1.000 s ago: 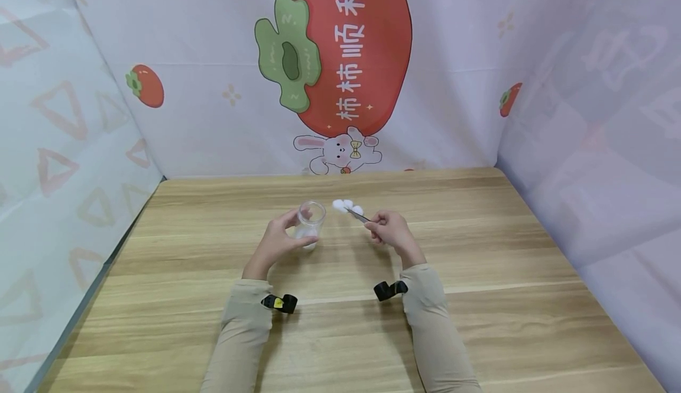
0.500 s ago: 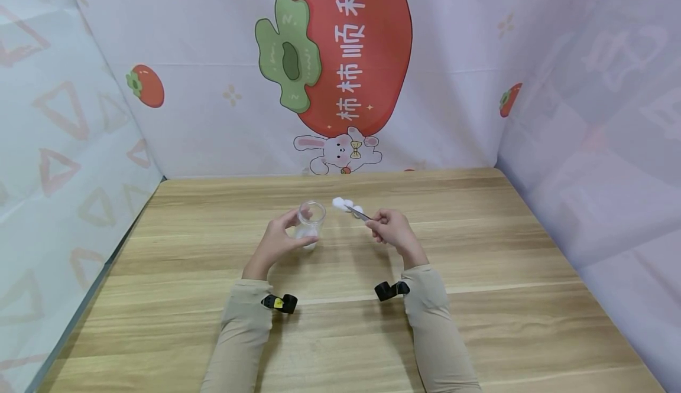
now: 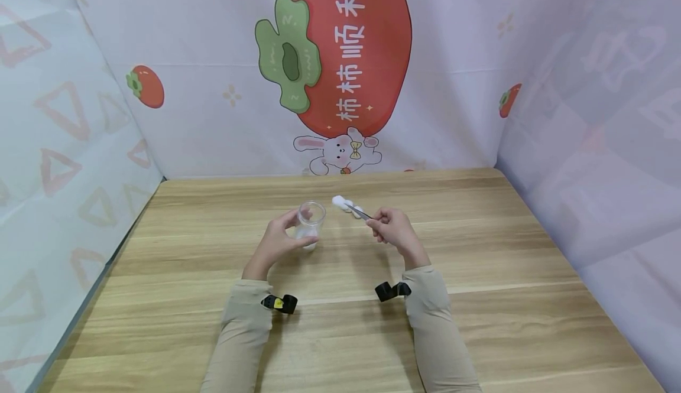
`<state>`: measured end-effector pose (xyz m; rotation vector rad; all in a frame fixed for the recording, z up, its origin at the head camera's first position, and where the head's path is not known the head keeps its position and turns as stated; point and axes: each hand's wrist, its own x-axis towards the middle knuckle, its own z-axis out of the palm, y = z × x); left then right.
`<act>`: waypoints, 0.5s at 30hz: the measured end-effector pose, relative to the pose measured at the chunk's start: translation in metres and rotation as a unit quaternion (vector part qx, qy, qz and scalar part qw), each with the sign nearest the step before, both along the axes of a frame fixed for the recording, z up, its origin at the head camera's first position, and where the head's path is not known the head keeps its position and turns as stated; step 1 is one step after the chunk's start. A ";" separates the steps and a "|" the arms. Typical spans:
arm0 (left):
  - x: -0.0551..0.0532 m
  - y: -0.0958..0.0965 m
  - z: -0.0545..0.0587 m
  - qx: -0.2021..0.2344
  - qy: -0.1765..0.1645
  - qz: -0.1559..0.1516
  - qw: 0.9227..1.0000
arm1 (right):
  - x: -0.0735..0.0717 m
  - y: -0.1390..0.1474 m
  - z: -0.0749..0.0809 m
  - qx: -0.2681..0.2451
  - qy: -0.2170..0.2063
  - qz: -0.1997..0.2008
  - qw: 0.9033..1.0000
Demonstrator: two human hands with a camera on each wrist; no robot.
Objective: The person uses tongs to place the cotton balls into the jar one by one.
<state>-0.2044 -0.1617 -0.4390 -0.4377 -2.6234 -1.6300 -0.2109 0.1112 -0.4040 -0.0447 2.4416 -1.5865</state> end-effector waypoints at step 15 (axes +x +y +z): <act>-0.001 0.000 -0.001 -0.002 0.012 0.000 1.000 | 0.005 0.003 0.007 -0.018 0.018 0.011 1.000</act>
